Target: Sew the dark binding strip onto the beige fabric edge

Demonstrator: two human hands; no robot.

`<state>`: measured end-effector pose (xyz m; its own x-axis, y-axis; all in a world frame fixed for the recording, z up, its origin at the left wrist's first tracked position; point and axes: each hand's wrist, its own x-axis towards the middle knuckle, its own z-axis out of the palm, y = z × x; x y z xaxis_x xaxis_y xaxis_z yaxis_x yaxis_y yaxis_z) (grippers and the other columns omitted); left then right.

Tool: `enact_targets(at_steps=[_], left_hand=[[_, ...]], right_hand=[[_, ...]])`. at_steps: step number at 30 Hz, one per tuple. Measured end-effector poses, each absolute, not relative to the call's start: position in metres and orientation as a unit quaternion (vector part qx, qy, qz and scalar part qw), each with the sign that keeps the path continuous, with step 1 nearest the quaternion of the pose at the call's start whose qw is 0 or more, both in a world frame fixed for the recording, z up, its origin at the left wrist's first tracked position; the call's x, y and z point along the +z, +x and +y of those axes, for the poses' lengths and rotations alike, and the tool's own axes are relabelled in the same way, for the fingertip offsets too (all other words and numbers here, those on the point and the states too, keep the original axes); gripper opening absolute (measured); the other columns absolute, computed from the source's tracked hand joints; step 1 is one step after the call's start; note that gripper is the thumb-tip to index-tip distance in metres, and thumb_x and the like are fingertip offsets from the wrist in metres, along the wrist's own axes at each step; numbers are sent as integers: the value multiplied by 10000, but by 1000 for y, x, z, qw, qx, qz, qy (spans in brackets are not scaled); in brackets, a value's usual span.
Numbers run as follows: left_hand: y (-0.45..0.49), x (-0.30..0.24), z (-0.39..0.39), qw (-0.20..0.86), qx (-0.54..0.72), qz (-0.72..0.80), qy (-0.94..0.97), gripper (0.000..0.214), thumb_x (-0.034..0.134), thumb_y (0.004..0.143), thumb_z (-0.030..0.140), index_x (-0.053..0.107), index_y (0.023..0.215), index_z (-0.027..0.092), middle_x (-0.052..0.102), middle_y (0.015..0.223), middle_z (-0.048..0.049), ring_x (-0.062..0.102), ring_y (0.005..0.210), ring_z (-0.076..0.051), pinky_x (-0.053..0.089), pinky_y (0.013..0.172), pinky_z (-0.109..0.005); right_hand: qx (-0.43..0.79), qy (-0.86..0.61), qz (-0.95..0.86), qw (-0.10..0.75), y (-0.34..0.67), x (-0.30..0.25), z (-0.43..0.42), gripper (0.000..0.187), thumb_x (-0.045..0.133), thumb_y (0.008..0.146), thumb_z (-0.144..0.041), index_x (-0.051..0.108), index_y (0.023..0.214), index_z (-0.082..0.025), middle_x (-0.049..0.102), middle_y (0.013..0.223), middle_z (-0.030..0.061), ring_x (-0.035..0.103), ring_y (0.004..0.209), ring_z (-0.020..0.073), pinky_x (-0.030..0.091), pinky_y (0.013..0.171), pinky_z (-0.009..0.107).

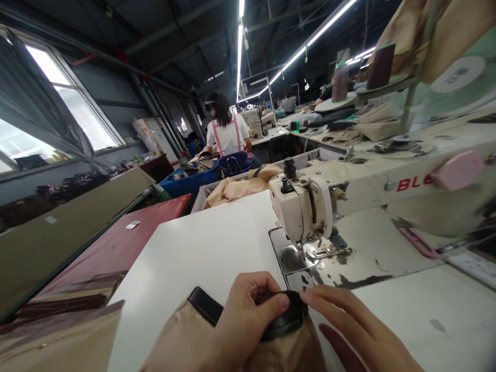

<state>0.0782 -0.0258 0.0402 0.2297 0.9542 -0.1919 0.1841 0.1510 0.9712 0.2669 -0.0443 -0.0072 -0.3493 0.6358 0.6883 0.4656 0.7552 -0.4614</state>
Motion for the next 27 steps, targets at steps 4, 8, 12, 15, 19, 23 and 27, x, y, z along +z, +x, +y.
enact_targets(at_steps=[4,8,12,15,19,23,27], left_hand=[[92,16,5,522,322,527,588,205,588,702,305,480,643,141,459,584,18,409,568,-99,292,523,-198],[113,-15,35,383,291,561,674,144,537,705,202,463,590,158,421,561,32,392,556,-100,275,524,-213],[124,-32,48,283,274,590,705,172,550,667,132,434,545,167,430,547,39,351,543,-99,205,531,-244],[127,-36,50,248,253,602,715,172,558,657,137,436,540,170,451,542,43,374,537,-98,198,527,-241],[127,-34,55,225,232,623,713,156,567,646,155,461,534,172,490,533,45,424,533,-98,217,522,-226],[129,-33,63,206,227,642,702,123,570,655,179,512,547,180,555,566,28,494,571,-117,266,538,-218],[131,-33,69,197,225,656,693,93,569,662,189,560,569,187,617,624,5,557,634,-142,316,560,-214]], right_hand=[[-75,-251,-869,419,288,-23,-25,266,445,928,-175,603,1136,-227,670,1074,46,588,1057,176,432,983,296],[-61,-206,-898,384,300,-31,6,359,269,979,-145,625,1024,-121,680,1045,71,560,1091,145,380,1032,274],[3,-246,-914,321,300,-34,22,460,209,989,-194,652,874,-148,686,867,50,632,908,145,478,940,275],[42,-261,-916,302,298,-40,25,486,193,986,-199,656,846,-149,670,861,60,626,893,166,503,909,303],[77,-267,-918,283,300,-47,31,395,255,959,-152,645,898,-139,658,881,79,613,914,202,510,884,347],[97,-281,-918,262,301,-50,41,306,333,876,-46,618,929,-145,648,925,84,607,917,202,510,867,344],[101,-293,-914,262,301,-51,47,289,360,848,-22,609,910,-155,643,953,90,611,913,198,512,848,334]])
